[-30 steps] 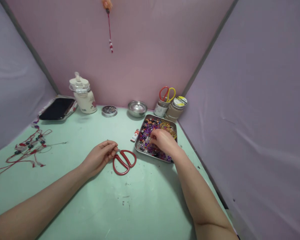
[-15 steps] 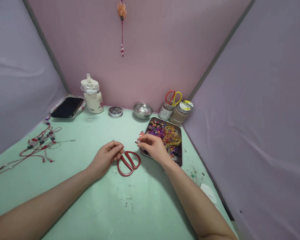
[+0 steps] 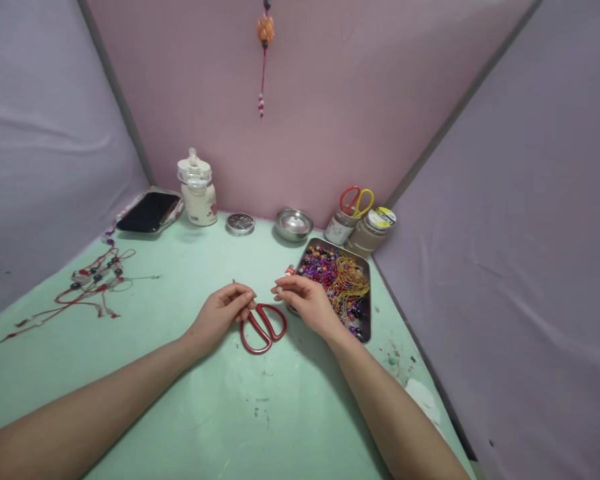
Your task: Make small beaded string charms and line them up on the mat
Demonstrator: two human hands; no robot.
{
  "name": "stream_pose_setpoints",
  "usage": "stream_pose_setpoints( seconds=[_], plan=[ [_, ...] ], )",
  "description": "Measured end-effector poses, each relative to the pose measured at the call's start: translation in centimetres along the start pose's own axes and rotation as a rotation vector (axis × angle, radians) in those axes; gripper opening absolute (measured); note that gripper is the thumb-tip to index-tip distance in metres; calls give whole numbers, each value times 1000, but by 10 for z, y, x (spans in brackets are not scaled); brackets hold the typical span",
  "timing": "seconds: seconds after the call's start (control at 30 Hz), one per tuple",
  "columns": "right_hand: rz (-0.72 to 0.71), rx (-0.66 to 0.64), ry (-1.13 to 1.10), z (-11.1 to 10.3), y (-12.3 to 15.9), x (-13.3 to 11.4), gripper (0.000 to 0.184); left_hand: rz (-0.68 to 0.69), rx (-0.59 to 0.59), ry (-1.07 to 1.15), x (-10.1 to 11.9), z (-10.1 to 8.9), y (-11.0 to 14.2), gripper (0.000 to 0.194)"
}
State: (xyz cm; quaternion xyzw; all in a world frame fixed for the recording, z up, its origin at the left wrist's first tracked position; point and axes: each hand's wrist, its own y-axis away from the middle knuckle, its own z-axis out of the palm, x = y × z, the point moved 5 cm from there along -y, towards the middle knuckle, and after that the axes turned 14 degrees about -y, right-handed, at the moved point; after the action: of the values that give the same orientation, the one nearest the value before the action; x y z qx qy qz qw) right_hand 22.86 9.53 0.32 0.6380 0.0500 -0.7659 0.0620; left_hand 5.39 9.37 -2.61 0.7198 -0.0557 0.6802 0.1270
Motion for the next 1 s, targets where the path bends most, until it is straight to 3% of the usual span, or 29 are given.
stream_pose_setpoints(
  seconds=[1.0],
  plan=[
    [-48,16,214,3,2,-6,26,71,126,-87,2,-8,-1,17]
  ],
)
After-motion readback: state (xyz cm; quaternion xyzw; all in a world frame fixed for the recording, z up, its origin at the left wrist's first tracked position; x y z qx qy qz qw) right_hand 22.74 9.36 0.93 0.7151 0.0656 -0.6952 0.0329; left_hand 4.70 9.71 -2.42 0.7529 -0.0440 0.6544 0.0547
